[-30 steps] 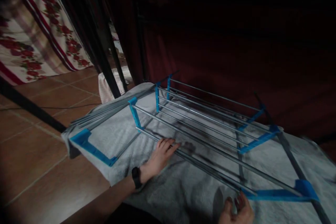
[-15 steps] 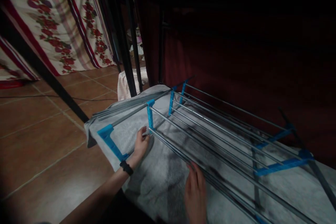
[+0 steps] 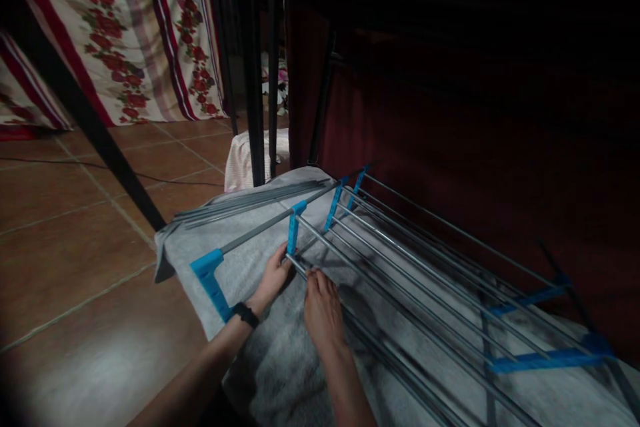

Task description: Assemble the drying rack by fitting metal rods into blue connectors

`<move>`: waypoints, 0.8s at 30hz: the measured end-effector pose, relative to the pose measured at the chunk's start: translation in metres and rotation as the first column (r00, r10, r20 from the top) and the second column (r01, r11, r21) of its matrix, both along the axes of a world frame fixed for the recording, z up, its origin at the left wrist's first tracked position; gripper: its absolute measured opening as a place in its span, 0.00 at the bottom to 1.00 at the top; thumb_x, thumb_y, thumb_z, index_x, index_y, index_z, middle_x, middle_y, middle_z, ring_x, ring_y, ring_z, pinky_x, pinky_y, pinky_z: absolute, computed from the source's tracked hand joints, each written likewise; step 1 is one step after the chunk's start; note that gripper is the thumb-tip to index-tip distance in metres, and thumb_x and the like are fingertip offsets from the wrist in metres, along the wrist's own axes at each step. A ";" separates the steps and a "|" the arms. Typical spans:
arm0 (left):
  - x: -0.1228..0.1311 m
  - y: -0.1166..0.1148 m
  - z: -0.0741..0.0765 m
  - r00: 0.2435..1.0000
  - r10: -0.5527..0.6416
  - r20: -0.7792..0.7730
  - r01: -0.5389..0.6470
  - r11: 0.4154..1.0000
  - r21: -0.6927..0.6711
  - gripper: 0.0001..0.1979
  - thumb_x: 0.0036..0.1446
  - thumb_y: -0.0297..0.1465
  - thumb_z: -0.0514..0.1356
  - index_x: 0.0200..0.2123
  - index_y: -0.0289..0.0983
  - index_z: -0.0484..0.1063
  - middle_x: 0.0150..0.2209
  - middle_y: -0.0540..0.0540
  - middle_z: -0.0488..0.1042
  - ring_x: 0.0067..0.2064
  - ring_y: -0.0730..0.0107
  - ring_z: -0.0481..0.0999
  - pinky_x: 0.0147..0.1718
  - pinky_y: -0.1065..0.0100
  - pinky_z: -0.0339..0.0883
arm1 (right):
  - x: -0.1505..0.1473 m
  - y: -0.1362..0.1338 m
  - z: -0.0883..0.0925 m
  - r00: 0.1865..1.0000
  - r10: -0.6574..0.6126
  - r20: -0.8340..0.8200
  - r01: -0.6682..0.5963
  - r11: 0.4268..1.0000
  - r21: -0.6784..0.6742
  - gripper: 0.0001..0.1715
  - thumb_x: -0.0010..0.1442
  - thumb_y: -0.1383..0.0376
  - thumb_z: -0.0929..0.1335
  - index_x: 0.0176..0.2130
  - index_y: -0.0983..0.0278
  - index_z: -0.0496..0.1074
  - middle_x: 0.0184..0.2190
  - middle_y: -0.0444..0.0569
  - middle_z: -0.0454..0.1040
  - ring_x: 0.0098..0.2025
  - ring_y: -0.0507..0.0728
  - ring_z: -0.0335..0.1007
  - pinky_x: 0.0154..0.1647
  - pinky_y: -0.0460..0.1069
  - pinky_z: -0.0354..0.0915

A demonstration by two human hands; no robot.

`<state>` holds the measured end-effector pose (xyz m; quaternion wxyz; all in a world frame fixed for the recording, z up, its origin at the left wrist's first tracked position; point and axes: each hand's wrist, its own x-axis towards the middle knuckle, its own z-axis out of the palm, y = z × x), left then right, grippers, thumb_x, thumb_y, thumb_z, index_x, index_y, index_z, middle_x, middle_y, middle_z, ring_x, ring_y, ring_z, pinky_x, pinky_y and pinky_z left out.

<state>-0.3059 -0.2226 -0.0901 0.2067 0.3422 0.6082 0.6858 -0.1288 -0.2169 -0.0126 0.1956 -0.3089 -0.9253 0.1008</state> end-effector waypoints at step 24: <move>-0.009 0.009 -0.001 0.986 -0.112 -0.127 0.097 0.988 -0.118 0.22 0.56 0.22 0.47 0.52 0.37 0.69 0.49 0.43 0.77 0.48 0.60 0.76 0.50 0.59 0.73 | -0.069 0.030 0.011 0.953 0.045 0.301 -0.023 0.997 -0.076 0.22 0.74 0.66 0.52 0.60 0.59 0.65 0.46 0.49 0.78 0.43 0.59 0.78 0.34 0.49 0.60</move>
